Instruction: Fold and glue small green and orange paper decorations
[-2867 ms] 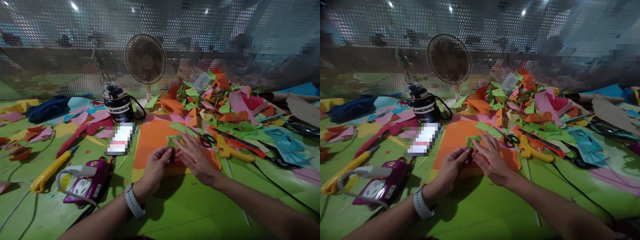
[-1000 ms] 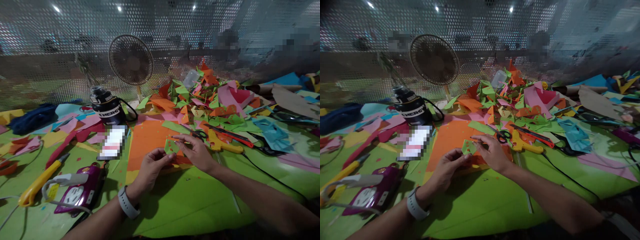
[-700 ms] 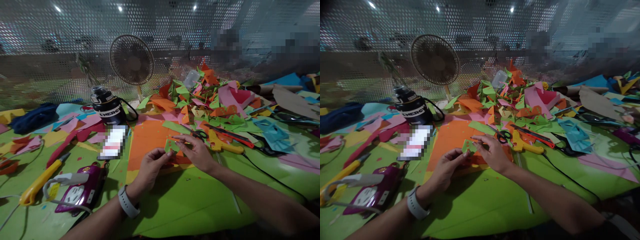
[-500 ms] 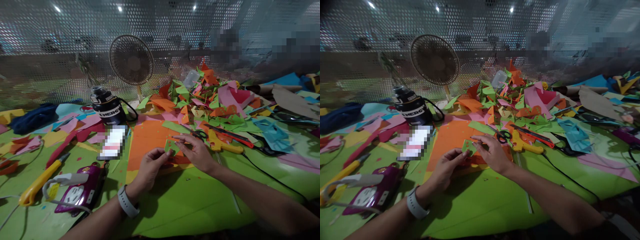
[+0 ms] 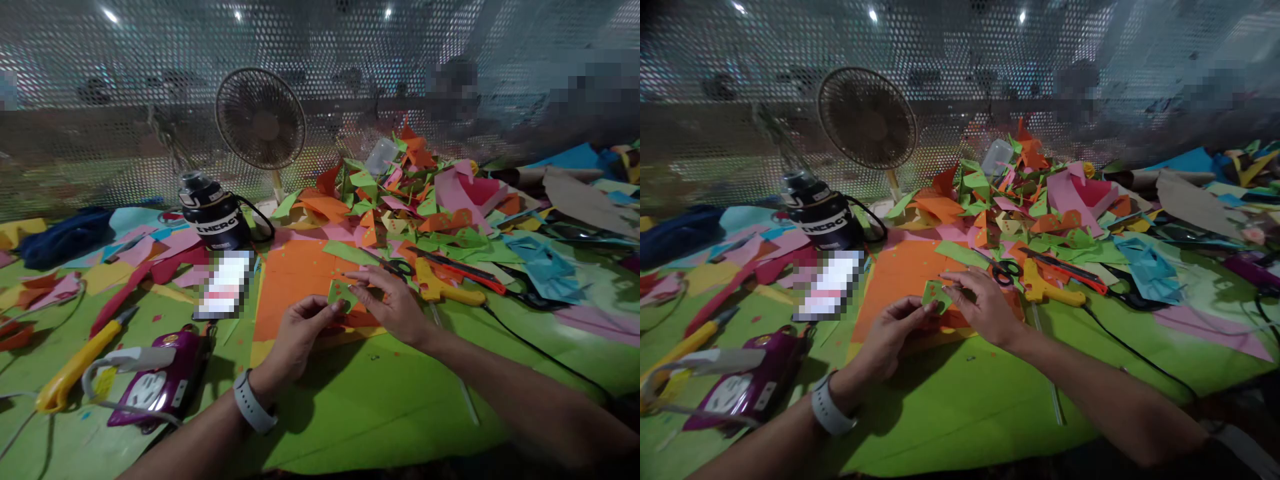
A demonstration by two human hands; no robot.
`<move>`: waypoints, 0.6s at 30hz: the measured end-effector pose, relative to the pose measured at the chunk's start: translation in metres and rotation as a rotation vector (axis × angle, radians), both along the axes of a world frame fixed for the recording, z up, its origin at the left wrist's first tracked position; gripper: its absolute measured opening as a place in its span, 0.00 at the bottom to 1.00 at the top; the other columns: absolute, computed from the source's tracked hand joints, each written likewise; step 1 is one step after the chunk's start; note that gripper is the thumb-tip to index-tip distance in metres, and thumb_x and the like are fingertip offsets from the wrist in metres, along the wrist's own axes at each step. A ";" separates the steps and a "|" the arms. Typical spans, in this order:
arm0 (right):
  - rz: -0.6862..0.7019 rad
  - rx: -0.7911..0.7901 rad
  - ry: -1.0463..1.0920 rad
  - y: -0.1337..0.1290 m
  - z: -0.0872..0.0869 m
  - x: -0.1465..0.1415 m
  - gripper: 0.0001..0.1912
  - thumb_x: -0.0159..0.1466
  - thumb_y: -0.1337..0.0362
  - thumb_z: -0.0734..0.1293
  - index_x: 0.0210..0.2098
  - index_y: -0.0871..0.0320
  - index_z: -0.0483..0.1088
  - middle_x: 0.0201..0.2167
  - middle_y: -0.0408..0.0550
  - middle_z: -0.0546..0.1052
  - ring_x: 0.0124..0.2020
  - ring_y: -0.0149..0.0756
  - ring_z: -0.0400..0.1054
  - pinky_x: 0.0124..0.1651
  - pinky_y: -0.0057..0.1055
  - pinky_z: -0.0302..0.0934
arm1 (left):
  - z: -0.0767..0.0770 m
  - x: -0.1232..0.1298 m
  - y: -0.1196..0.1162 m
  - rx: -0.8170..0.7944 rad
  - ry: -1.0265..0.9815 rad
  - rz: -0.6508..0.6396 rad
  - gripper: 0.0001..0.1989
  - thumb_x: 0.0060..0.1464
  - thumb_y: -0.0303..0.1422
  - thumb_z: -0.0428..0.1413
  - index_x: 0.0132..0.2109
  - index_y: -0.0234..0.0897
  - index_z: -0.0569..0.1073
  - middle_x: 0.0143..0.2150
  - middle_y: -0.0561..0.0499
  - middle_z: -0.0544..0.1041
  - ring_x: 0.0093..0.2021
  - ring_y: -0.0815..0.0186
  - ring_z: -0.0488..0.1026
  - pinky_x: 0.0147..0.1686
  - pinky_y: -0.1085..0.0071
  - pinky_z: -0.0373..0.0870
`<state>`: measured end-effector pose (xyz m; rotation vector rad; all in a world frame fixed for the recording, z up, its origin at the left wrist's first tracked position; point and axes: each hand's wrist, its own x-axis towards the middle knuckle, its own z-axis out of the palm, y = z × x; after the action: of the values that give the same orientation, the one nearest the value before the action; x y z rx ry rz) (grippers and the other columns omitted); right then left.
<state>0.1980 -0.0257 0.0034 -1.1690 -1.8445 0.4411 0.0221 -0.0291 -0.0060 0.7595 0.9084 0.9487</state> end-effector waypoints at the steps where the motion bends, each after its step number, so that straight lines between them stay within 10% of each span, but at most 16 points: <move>1: 0.004 0.006 0.000 0.000 0.000 0.000 0.13 0.66 0.60 0.63 0.47 0.54 0.74 0.42 0.48 0.80 0.47 0.40 0.72 0.55 0.43 0.62 | 0.000 0.000 0.000 -0.001 0.002 0.002 0.15 0.36 0.37 0.71 0.27 0.34 0.75 0.28 0.53 0.79 0.29 0.69 0.76 0.33 0.73 0.74; 18: -0.011 0.052 0.002 0.001 -0.002 -0.001 0.12 0.66 0.62 0.64 0.46 0.55 0.74 0.39 0.48 0.80 0.44 0.39 0.73 0.54 0.43 0.62 | -0.001 0.001 -0.001 -0.010 0.023 0.008 0.18 0.33 0.36 0.71 0.30 0.34 0.74 0.28 0.54 0.77 0.29 0.70 0.75 0.33 0.72 0.73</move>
<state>0.1975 -0.0250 0.0017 -1.1430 -1.8356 0.3859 0.0233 -0.0298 -0.0069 0.7604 0.9365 0.9431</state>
